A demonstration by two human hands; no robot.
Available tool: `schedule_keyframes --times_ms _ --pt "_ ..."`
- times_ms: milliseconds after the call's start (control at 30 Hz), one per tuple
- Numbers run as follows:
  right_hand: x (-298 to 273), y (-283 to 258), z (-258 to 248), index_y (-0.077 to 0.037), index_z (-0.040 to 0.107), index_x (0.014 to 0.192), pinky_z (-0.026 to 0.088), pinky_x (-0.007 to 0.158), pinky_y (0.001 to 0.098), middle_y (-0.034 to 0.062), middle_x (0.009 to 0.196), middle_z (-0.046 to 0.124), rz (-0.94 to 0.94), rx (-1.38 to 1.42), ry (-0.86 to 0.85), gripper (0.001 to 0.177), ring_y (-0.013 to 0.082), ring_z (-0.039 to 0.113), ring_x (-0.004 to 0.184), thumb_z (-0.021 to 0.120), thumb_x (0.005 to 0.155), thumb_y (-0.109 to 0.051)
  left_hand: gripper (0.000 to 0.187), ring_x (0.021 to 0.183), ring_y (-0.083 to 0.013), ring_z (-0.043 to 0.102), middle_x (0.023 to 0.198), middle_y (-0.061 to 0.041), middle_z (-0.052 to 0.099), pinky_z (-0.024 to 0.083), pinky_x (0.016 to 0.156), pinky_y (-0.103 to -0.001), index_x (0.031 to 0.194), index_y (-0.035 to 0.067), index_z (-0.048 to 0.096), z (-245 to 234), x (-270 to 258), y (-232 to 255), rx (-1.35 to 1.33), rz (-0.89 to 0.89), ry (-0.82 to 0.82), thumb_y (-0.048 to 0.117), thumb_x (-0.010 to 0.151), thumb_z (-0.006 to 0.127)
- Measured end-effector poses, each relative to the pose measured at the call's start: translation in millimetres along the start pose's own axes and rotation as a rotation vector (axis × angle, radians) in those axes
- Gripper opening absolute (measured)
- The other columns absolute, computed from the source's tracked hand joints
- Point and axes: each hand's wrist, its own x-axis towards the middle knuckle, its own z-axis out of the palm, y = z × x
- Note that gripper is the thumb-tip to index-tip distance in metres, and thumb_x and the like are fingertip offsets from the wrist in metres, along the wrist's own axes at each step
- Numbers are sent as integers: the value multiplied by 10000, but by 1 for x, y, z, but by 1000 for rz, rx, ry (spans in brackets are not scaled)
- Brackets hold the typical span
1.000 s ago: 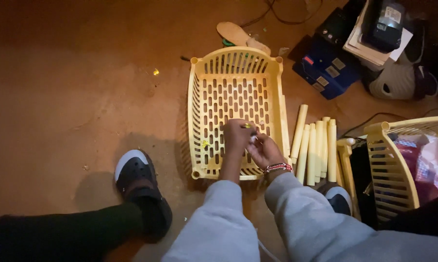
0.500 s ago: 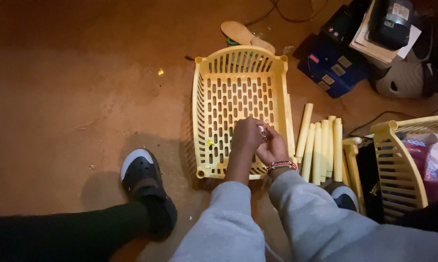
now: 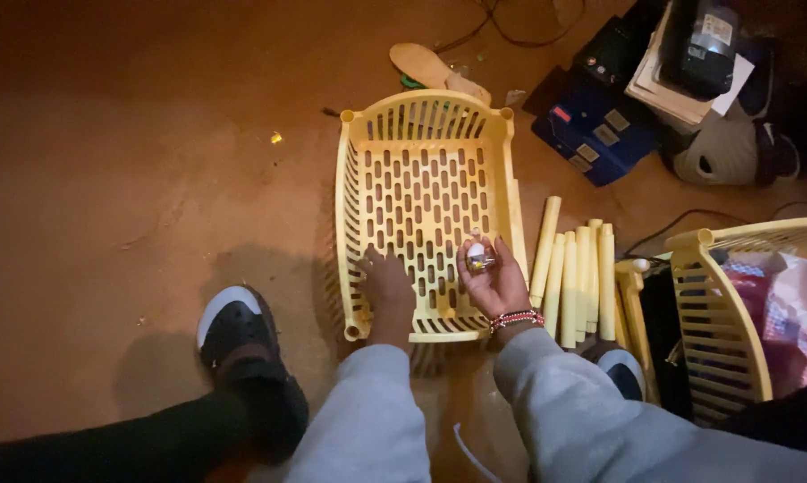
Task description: Assembling a small plastic storage shelf and organizing personal items into it.
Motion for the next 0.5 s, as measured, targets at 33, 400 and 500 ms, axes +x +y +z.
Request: schedule_keyframes --times_ms 33,400,500 --pt "0 -2 -2 40 635 1043 596 957 455 178 1024 674 -2 -2 2 246 308 667 1001 633 987 -199 331 1359 -401 418 1473 -182 391 525 970 -462 1262 93 624 -5 -7 -1 -2 1 -3 155 943 686" --pt "9 -4 -23 -26 642 1017 618 986 412 131 1021 676 37 -127 28 138 242 678 1005 670 1018 -161 255 909 -408 707 1015 -269 686 607 823 -469 1057 -46 612 92 36 -38 -478 -75 84 173 931 652" --pt "5 1 -19 -67 713 1140 614 936 393 120 1014 676 45 -198 41 200 232 677 968 648 977 -163 269 901 -442 690 968 -290 698 565 811 -515 1010 -49 624 120 48 -49 -513 -59 198 200 1025 524"
